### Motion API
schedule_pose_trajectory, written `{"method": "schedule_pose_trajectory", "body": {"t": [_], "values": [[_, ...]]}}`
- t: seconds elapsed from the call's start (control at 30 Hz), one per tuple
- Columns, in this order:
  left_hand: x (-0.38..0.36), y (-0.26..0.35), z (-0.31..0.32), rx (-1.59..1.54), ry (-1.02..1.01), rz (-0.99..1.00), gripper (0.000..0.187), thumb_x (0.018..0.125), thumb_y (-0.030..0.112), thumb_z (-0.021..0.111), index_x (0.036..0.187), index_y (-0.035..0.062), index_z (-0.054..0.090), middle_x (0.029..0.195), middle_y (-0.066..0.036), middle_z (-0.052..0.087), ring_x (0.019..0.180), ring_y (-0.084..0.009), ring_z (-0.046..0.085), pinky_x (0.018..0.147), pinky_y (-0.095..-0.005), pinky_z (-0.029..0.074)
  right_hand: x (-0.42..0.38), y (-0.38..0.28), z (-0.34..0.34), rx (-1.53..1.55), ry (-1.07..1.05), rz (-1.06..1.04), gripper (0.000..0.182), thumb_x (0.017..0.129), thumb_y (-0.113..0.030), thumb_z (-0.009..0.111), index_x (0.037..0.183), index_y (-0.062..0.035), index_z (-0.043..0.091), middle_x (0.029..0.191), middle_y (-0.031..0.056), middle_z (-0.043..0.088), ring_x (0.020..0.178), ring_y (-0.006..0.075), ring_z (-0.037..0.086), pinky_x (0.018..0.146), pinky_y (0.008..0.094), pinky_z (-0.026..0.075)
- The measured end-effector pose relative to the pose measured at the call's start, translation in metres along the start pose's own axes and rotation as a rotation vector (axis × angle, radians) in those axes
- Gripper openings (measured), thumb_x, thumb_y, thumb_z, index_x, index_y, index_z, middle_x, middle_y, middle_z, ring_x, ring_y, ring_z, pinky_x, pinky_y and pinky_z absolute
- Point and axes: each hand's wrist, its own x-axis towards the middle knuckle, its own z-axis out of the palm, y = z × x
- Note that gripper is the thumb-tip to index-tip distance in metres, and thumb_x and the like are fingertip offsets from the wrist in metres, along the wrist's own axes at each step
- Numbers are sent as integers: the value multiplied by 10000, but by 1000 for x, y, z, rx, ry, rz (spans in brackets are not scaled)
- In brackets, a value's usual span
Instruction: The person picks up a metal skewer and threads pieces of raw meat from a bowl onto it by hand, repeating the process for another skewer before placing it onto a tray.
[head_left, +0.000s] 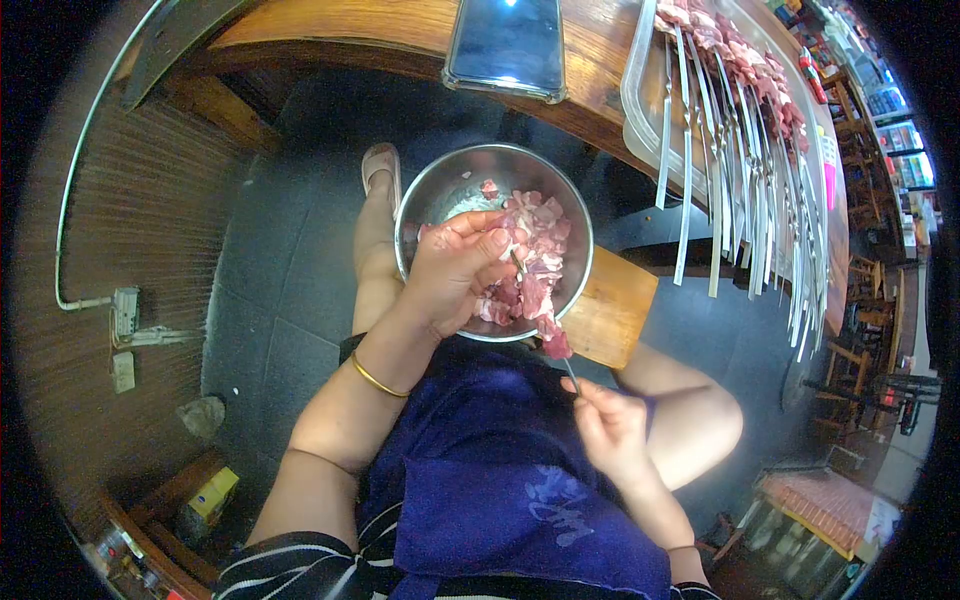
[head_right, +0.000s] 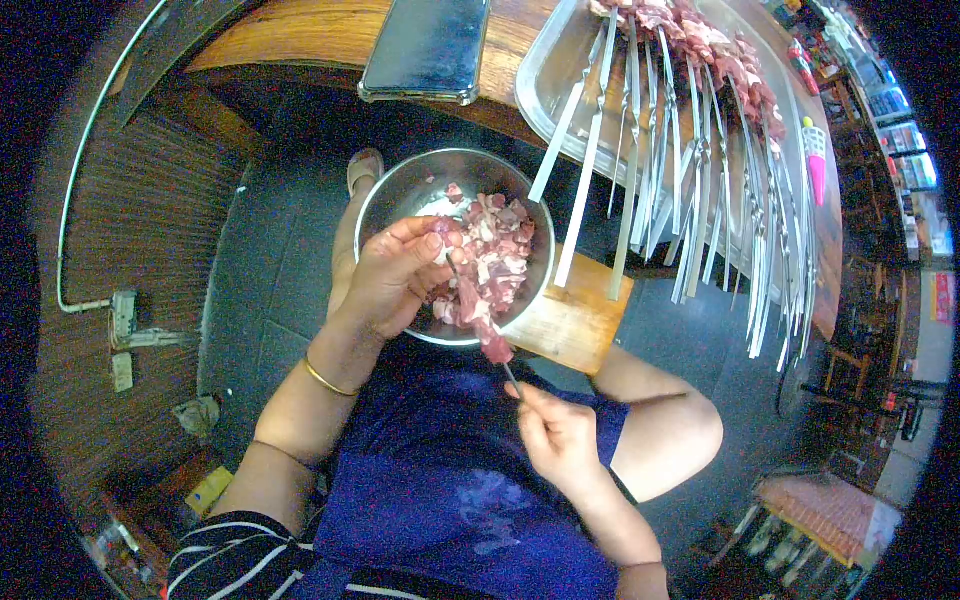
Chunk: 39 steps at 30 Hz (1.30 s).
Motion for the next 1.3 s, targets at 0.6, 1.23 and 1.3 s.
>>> {"method": "schedule_pose_trajectory", "body": {"t": [0.6,1.23,1.3], "values": [[-1,-7,10,-164,-37,22,225,969,197,491,1099,23,553,957,-91,620,879,-197,623,830,-351,541,11,-10,2,-69,-6,-16,238,851,-12,552,1059,-20,667,684,97,630,587,90,583,578,240,482],[-33,-29,48,-146,-92,-129,297,962,223,514,1129,-22,529,1055,-144,614,962,-197,607,878,-369,504,4,-14,3,10,59,-83,248,866,-17,540,1081,-21,663,661,56,612,578,62,540,582,233,470],[-37,-28,57,-249,-122,-94,348,963,240,511,1183,-29,492,1113,-152,591,1016,-202,586,941,-386,473,5,-21,0,44,49,-47,248,867,-22,543,1084,-22,664,665,55,613,584,63,541,590,236,472]]}}
